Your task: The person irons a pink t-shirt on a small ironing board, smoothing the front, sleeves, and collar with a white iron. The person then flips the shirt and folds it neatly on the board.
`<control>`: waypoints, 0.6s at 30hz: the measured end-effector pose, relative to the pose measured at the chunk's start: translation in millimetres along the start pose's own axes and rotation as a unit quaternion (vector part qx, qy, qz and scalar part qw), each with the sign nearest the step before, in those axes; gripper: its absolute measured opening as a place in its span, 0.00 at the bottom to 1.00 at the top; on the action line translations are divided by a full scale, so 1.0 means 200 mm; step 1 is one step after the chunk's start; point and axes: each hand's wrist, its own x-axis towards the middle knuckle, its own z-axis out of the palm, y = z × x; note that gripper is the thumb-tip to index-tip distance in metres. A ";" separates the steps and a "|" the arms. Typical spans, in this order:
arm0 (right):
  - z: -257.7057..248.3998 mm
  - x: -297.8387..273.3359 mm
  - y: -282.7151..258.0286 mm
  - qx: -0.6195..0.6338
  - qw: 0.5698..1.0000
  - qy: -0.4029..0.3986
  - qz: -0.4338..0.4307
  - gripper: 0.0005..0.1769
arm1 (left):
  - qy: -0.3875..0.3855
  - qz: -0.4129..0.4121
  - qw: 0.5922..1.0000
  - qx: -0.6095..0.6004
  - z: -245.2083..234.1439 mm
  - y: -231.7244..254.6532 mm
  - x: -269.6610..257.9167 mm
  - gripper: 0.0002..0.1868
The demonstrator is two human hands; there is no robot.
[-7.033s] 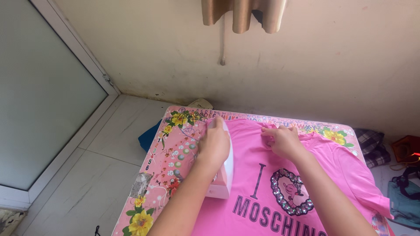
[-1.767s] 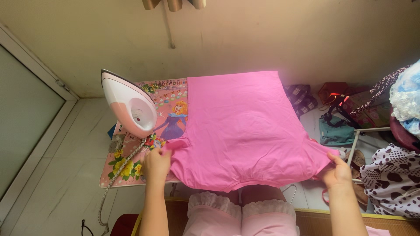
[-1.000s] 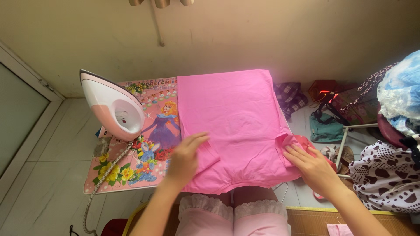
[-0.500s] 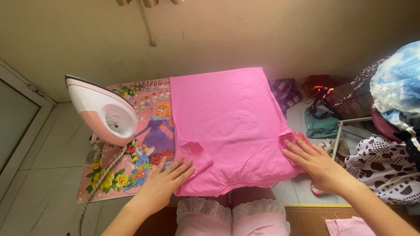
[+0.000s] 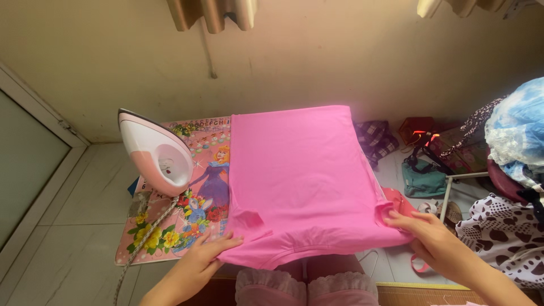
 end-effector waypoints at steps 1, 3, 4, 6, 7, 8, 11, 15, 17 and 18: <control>-0.01 -0.03 -0.02 0.044 0.999 -0.004 0.027 0.39 | -0.002 -0.012 1.000 -0.021 -0.04 0.00 -0.05 0.27; -0.06 -0.10 -0.05 0.075 0.996 -0.013 -0.039 0.29 | -0.001 -0.011 1.000 -0.026 -0.11 0.01 -0.14 0.24; -0.08 -0.12 -0.06 0.091 0.993 -0.018 -0.073 0.24 | -0.001 -0.010 1.000 -0.028 -0.15 0.02 -0.17 0.23; -0.12 -0.15 -0.05 0.167 0.981 -0.076 -0.059 0.23 | -0.028 0.012 0.998 -0.053 -0.22 0.03 -0.21 0.20; -0.15 -0.17 -0.03 0.204 0.972 -0.105 -0.052 0.23 | -0.042 0.023 0.997 -0.066 -0.24 0.04 -0.21 0.19; -0.16 -0.18 -0.02 0.186 0.974 -0.121 0.046 0.25 | -0.061 -0.008 0.994 -0.096 -0.26 0.06 -0.22 0.20; -0.21 -0.14 0.05 0.153 0.972 -0.106 0.146 0.27 | -0.040 -0.078 0.984 -0.155 -0.31 0.13 -0.20 0.18; -0.26 0.27 0.21 0.168 0.973 -0.029 0.158 0.18 | 0.138 -0.204 0.956 -0.158 -0.28 0.06 0.19 0.14; -0.24 0.61 0.30 0.261 0.954 -0.017 0.146 0.18 | 0.191 -0.286 0.939 -0.019 -0.24 -0.06 0.55 0.14; -0.21 0.77 0.34 0.274 0.952 0.008 0.134 0.18 | 0.240 -0.259 0.935 -0.017 -0.23 -0.13 0.71 0.13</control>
